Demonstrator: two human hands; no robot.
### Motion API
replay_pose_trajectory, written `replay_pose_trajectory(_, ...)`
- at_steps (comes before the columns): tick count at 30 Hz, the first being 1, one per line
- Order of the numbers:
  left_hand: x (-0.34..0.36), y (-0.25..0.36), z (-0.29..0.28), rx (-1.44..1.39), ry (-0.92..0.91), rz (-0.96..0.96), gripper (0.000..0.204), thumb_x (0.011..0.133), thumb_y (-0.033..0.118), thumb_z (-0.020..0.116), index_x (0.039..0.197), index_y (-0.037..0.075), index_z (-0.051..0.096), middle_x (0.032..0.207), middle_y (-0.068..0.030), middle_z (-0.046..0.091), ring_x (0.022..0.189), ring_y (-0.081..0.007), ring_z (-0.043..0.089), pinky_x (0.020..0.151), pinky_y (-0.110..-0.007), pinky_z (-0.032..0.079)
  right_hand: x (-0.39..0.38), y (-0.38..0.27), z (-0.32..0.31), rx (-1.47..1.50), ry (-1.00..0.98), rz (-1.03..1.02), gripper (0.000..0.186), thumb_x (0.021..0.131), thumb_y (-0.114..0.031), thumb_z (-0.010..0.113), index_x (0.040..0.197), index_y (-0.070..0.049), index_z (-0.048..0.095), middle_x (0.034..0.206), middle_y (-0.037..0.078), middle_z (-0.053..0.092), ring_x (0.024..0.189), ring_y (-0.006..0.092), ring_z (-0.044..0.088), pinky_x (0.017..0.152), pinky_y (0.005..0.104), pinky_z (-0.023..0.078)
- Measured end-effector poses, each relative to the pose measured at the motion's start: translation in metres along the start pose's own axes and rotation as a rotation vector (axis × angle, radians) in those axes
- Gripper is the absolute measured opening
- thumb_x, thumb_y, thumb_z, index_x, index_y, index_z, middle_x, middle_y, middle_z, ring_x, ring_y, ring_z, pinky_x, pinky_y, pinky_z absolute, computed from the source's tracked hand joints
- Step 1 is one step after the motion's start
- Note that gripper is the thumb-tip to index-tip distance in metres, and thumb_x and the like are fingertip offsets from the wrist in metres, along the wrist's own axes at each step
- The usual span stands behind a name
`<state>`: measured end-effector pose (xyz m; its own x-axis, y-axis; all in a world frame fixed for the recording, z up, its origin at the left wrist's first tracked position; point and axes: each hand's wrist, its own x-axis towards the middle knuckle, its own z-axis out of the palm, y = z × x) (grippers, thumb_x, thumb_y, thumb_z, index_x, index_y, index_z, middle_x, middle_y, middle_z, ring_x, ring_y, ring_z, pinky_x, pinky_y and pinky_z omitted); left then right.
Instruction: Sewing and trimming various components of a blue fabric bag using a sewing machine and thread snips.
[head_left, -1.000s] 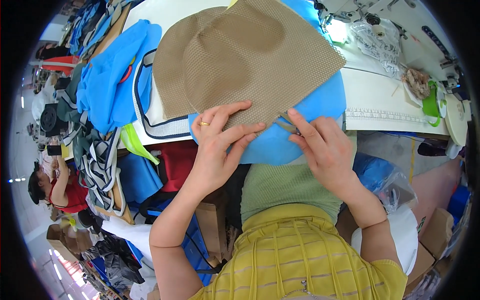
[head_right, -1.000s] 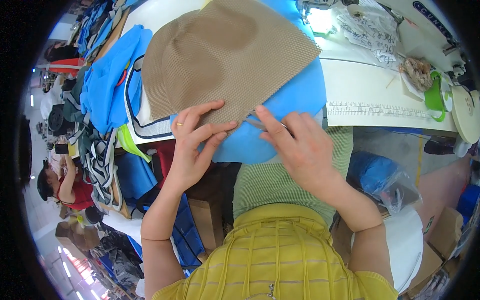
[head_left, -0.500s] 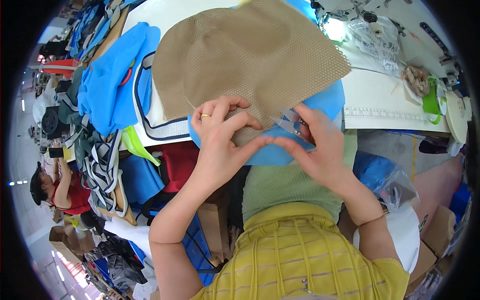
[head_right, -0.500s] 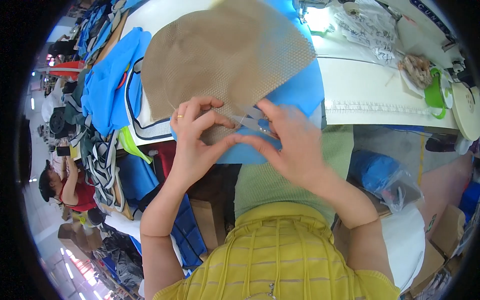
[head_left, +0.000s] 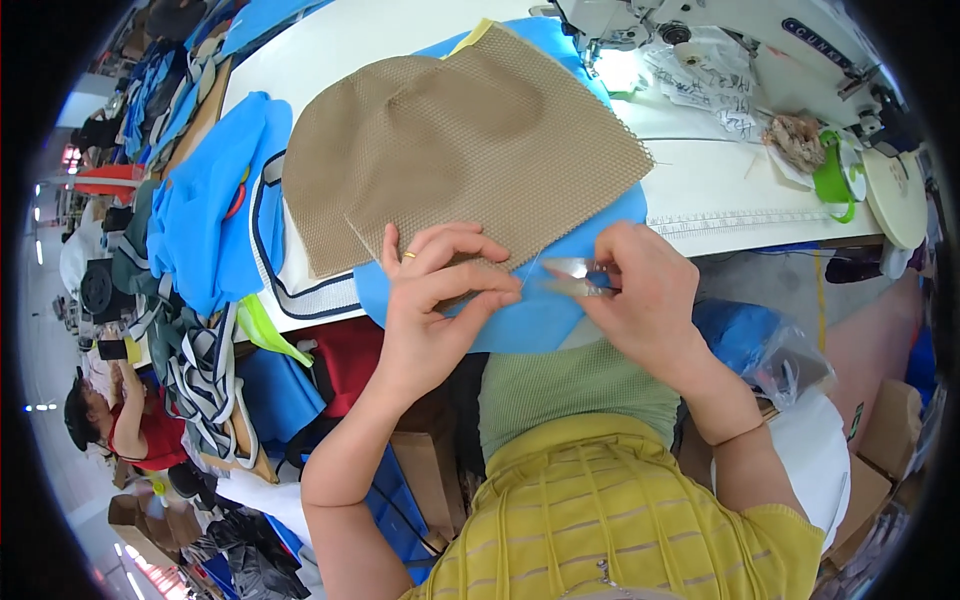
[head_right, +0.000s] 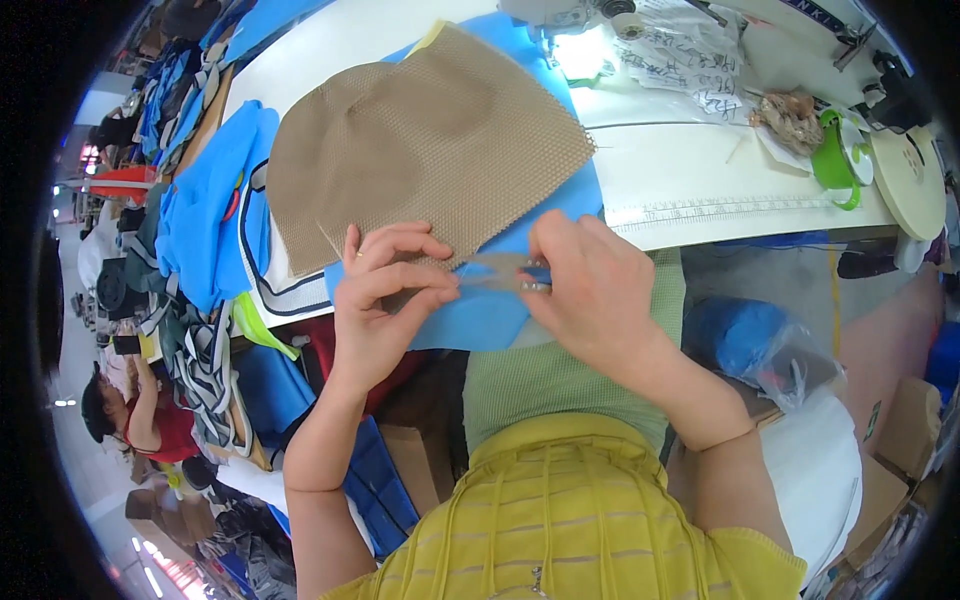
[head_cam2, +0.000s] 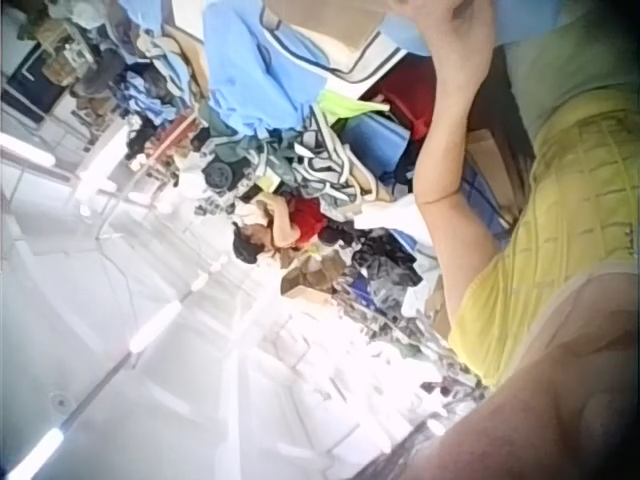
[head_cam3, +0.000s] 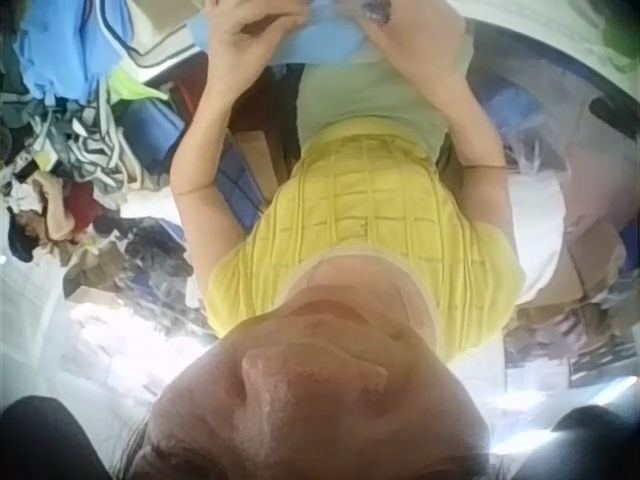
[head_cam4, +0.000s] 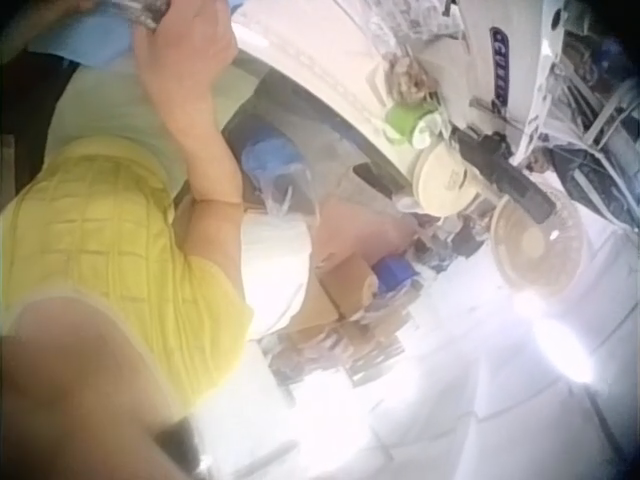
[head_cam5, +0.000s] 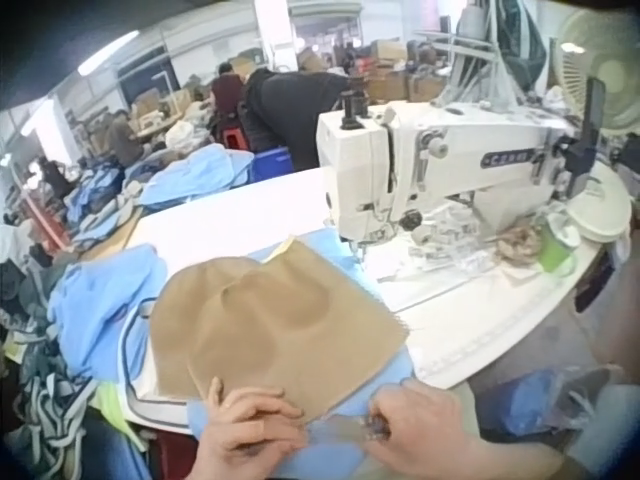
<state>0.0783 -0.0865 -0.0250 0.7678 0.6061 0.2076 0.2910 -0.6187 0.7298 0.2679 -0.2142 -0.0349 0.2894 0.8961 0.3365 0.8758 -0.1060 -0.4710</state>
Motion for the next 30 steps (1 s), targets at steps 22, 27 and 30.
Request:
replay_pose_trajectory(22, 0.043, 0.002, 0.025, 0.188, -0.389, 0.194, 0.041, 0.106, 0.030, 0.045, 0.144, 0.021, 0.058, 0.160, -0.0037, 0.040, 0.152, -0.0286, 0.028, 0.123, -0.058, 0.001, 0.014, 0.044, -0.014, -0.056, 0.092, -0.365, 0.024, 0.074, -0.017, 0.078, 0.076, -0.011, 0.055, 0.086, 0.002, 0.054, 0.080, 0.0210, 0.057, 0.054, 0.0346, 0.047)
replay_pose_trajectory(27, 0.048, 0.002, 0.025, 0.122, -0.416, 0.110, 0.039, 0.107, 0.027, 0.046, 0.141, 0.017, 0.060, 0.155, -0.0057, 0.044, 0.151, -0.0284, 0.029, 0.123, -0.057, 0.003, 0.024, 0.058, -0.010, 0.261, 0.109, -0.589, 0.024, 0.072, -0.013, 0.078, 0.071, -0.008, 0.055, 0.077, 0.003, 0.051, 0.075, 0.0214, 0.056, 0.051, 0.0331, 0.045)
replay_pose_trajectory(30, 0.045, 0.006, 0.035, 0.242, -0.337, 0.103, 0.036, 0.107, 0.025, 0.046, 0.137, 0.014, 0.062, 0.150, -0.0081, 0.048, 0.151, -0.0268, 0.030, 0.122, -0.057, 0.004, 0.009, 0.050, -0.014, 0.082, 0.106, -0.499, 0.024, 0.070, -0.009, 0.078, 0.069, -0.007, 0.054, 0.072, 0.004, 0.048, 0.068, 0.0215, 0.054, 0.048, 0.0331, 0.041)
